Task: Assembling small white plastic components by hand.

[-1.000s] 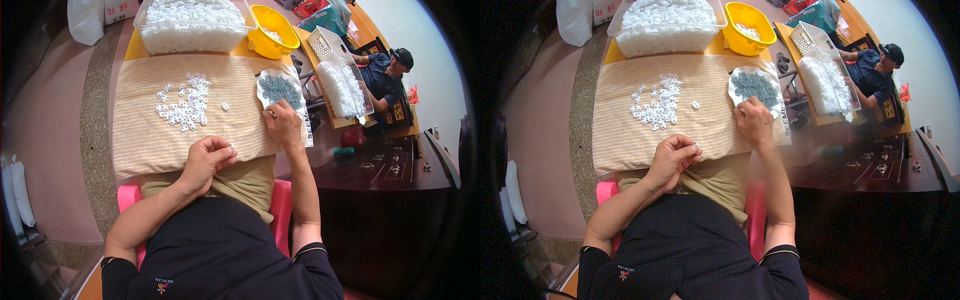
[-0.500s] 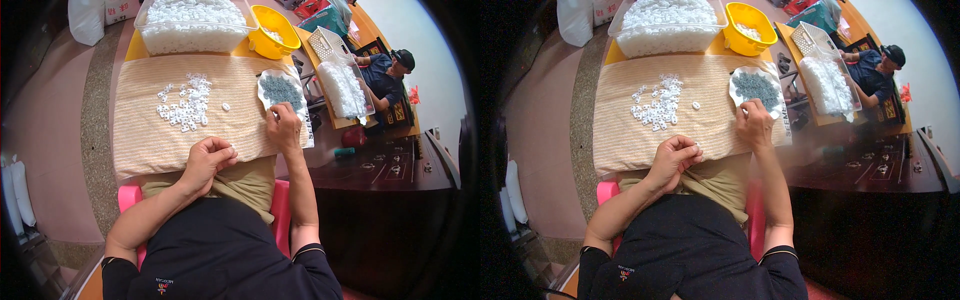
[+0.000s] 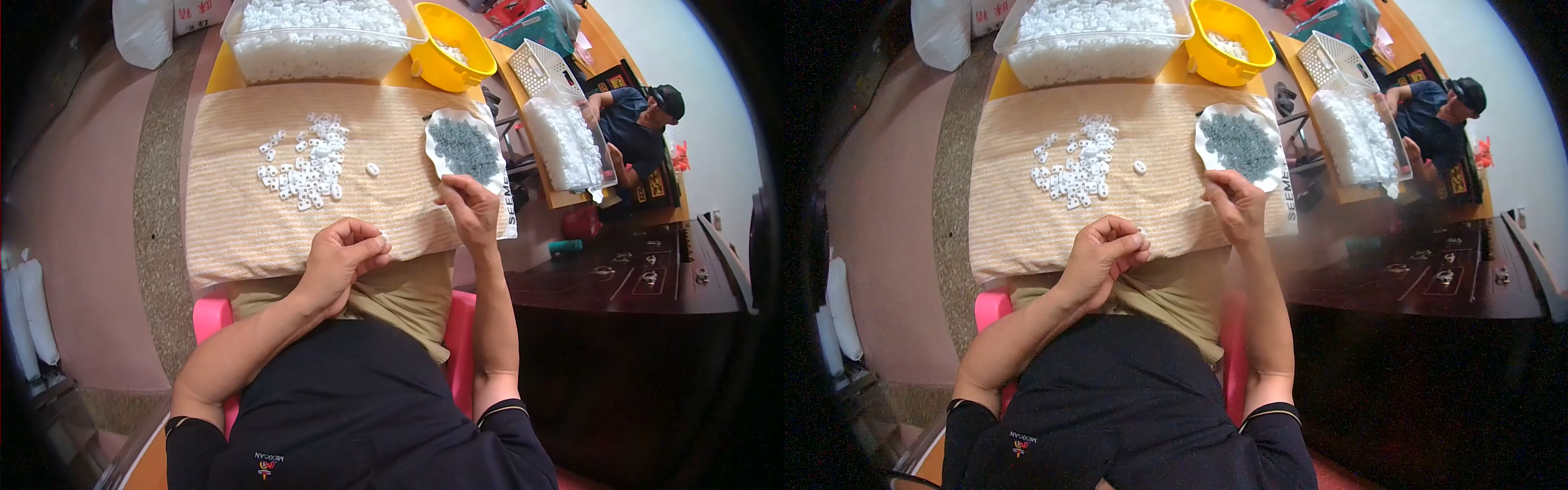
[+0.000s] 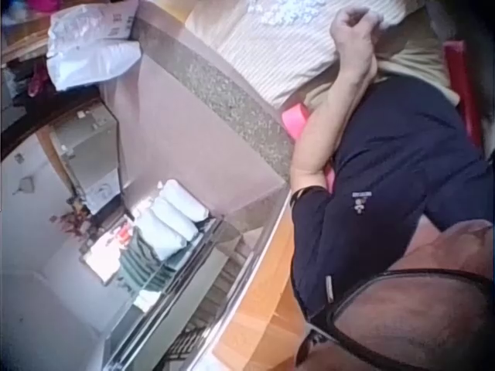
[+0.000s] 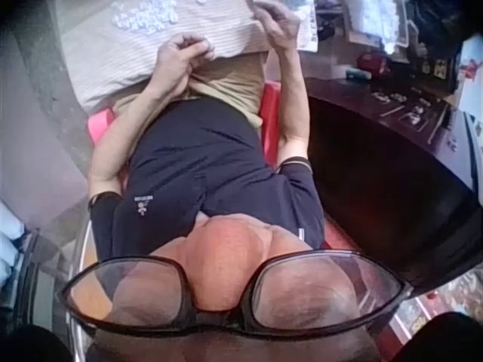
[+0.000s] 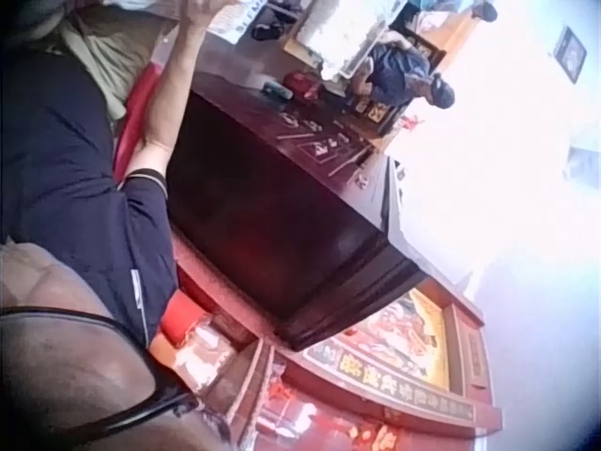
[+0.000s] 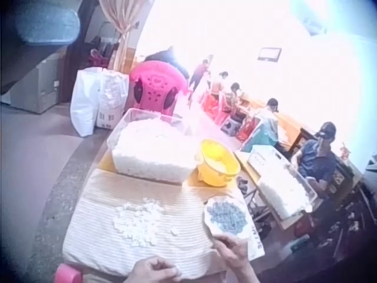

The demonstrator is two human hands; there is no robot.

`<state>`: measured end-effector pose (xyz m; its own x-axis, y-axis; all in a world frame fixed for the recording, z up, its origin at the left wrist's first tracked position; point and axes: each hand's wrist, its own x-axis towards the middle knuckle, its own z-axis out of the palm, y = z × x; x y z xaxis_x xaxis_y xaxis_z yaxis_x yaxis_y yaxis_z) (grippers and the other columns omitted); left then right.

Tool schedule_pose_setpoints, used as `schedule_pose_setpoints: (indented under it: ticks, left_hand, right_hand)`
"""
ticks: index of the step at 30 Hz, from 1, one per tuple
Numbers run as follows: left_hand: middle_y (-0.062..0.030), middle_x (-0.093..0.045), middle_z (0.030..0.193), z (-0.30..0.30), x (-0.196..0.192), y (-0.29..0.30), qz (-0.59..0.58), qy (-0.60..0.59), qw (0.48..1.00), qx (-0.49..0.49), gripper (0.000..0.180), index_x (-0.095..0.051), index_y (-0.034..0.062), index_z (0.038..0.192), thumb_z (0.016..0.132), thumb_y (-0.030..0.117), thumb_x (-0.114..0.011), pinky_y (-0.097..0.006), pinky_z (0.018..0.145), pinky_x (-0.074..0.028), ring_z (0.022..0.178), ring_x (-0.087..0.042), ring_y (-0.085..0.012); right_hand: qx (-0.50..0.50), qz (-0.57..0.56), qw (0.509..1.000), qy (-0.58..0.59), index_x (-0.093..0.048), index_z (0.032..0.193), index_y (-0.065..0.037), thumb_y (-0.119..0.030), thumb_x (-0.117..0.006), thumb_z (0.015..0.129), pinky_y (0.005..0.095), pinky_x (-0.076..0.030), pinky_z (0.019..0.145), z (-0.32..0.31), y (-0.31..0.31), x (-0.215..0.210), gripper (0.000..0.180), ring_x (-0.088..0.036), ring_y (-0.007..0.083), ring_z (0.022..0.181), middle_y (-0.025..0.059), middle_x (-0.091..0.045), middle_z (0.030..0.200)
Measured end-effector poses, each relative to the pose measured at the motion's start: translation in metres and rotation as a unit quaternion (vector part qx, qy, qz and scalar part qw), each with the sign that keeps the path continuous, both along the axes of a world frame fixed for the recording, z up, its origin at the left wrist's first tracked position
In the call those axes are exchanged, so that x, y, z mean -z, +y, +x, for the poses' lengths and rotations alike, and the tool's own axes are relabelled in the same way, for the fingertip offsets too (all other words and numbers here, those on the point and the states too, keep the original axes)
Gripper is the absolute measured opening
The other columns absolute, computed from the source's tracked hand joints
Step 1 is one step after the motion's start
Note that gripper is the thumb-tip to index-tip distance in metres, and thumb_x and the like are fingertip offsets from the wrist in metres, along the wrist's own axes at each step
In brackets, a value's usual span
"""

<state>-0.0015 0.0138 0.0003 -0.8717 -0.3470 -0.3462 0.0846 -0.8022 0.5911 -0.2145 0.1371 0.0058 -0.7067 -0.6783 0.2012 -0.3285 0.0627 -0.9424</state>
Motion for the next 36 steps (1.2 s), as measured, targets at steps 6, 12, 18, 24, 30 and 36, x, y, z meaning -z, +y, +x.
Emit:
schedule_pose_setpoints:
  ticks: [6,12,18,24,30,36]
  left_hand:
    - [-0.0065,-0.064,0.085,-0.001,0.004,-0.001,-0.001,0.008,1.000,0.002,0.009,-0.059,0.0008,0.094,0.087,0.002,-0.063,-0.024,0.071,-0.055,0.076,-0.064,-0.0129]
    - [-0.0067,-0.064,0.088,0.000,0.001,0.000,0.008,0.012,1.000,-0.012,0.012,-0.060,-0.0004,0.100,0.088,0.003,-0.063,-0.024,0.073,-0.056,0.078,-0.063,-0.0117]
    - [-0.0069,-0.065,0.091,0.000,0.002,-0.001,0.011,0.019,1.000,-0.006,0.012,-0.061,-0.0007,0.100,0.089,0.004,-0.063,-0.024,0.073,-0.056,0.079,-0.063,-0.0110]
    - [-0.0053,-0.065,0.087,-0.001,0.004,-0.003,0.010,0.029,1.000,-0.001,0.012,-0.062,0.0007,0.098,0.088,0.006,-0.065,-0.023,0.072,-0.055,0.076,-0.063,-0.0104]
    - [-0.0049,-0.065,0.085,-0.002,0.005,-0.004,0.008,0.016,1.000,-0.002,0.010,-0.061,0.0015,0.096,0.088,0.006,-0.066,-0.023,0.070,-0.055,0.075,-0.063,-0.0103]
    - [-0.0047,-0.065,0.085,-0.002,0.005,-0.005,0.010,0.010,1.000,-0.002,0.009,-0.060,0.0020,0.095,0.088,0.006,-0.065,-0.023,0.070,-0.055,0.074,-0.063,-0.0105]
  right_hand:
    - [-0.127,-0.008,0.990,-0.063,-0.059,0.098,0.004,0.000,-0.055,0.094,0.0277,-0.055,0.074,0.026,-0.003,0.001,0.008,-0.061,0.0107,0.076,0.0038,-0.058,0.085]
    - [-0.172,0.021,0.978,-0.118,-0.057,0.090,0.002,-0.008,-0.055,0.095,0.0274,-0.053,0.073,0.051,-0.006,-0.002,0.012,-0.060,0.0121,0.075,0.0046,-0.056,0.080]
    - [-0.185,0.008,0.963,-0.196,-0.059,0.086,0.001,-0.009,-0.059,0.093,0.0216,-0.048,0.067,0.072,-0.012,-0.007,0.012,-0.058,0.0079,0.074,0.0030,-0.058,0.083]
    - [-0.170,0.020,0.962,-0.211,-0.060,0.086,0.001,-0.008,-0.059,0.093,0.0198,-0.046,0.065,0.075,-0.012,0.000,0.012,-0.055,0.0060,0.073,0.0021,-0.060,0.084]
    - [-0.157,0.037,0.958,-0.236,-0.062,0.087,0.002,-0.007,-0.059,0.093,0.0186,-0.045,0.064,0.078,-0.013,-0.001,0.011,-0.054,0.0050,0.074,0.0019,-0.062,0.086]
    - [-0.153,0.022,0.964,-0.215,-0.063,0.089,0.003,-0.006,-0.059,0.093,0.0193,-0.046,0.066,0.082,-0.015,-0.001,0.011,-0.055,0.0061,0.076,0.0032,-0.062,0.087]
